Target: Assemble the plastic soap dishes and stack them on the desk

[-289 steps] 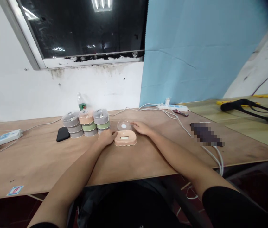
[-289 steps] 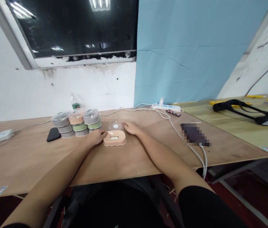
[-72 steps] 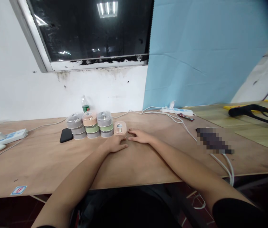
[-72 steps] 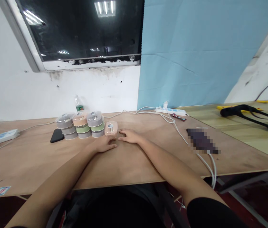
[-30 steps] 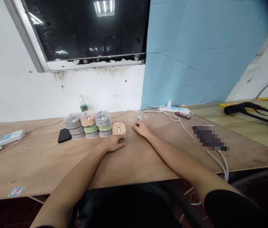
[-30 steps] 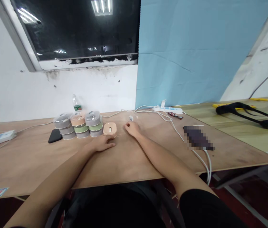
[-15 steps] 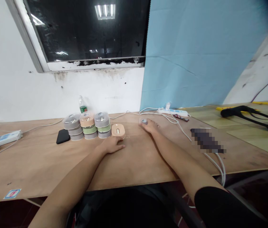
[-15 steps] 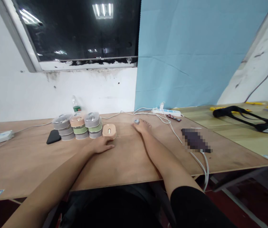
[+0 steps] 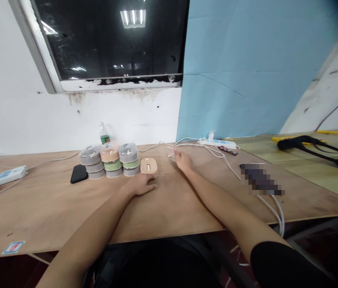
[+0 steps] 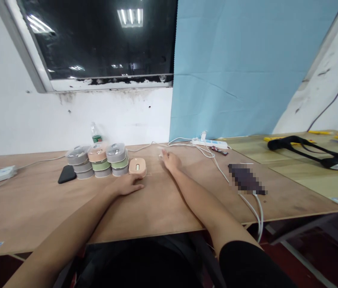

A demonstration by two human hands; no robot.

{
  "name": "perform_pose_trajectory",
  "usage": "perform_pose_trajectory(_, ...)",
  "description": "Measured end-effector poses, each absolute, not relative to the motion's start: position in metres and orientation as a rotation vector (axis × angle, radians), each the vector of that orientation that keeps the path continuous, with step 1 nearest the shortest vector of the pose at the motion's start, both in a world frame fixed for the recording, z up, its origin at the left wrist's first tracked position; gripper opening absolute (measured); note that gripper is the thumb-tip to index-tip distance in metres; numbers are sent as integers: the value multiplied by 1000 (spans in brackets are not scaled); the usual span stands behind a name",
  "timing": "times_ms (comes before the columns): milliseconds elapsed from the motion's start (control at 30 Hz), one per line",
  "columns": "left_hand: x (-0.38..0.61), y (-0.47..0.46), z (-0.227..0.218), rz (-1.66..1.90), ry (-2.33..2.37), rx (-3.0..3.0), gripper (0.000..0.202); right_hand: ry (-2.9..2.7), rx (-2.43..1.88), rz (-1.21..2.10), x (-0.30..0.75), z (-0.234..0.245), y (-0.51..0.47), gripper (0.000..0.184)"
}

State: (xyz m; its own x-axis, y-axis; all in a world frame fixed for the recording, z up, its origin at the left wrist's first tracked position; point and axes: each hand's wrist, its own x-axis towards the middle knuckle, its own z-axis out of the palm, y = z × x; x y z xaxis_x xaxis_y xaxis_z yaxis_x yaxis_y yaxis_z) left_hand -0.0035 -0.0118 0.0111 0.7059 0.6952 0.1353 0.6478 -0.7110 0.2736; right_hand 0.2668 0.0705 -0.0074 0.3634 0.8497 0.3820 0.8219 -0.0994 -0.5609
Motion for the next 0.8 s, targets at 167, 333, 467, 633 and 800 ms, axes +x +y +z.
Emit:
perform_pose_trajectory(167, -3, -12, 11, 319, 1094, 2700, 43, -1477, -1917, 58, 274, -13, 73, 54)
perform_pose_trajectory(333, -2, -13, 12, 309, 1090, 2707, 42, -1513, -1956, -20, 276, -17, 72, 37)
perform_pose_trajectory(467, -3, -12, 11, 328, 1079, 2714, 42, -1672, -1773, -160, 262, -21, 74, 59)
perform_pose_trajectory(633, -3, -12, 10, 343, 1089, 2702, 43, -1980, -1737, -88, 247, -26, 89, 43)
perform_pose_trajectory(800, -3, -12, 11, 358, 1063, 2705, 42, -1938, -1673, -147, 246, -26, 89, 34)
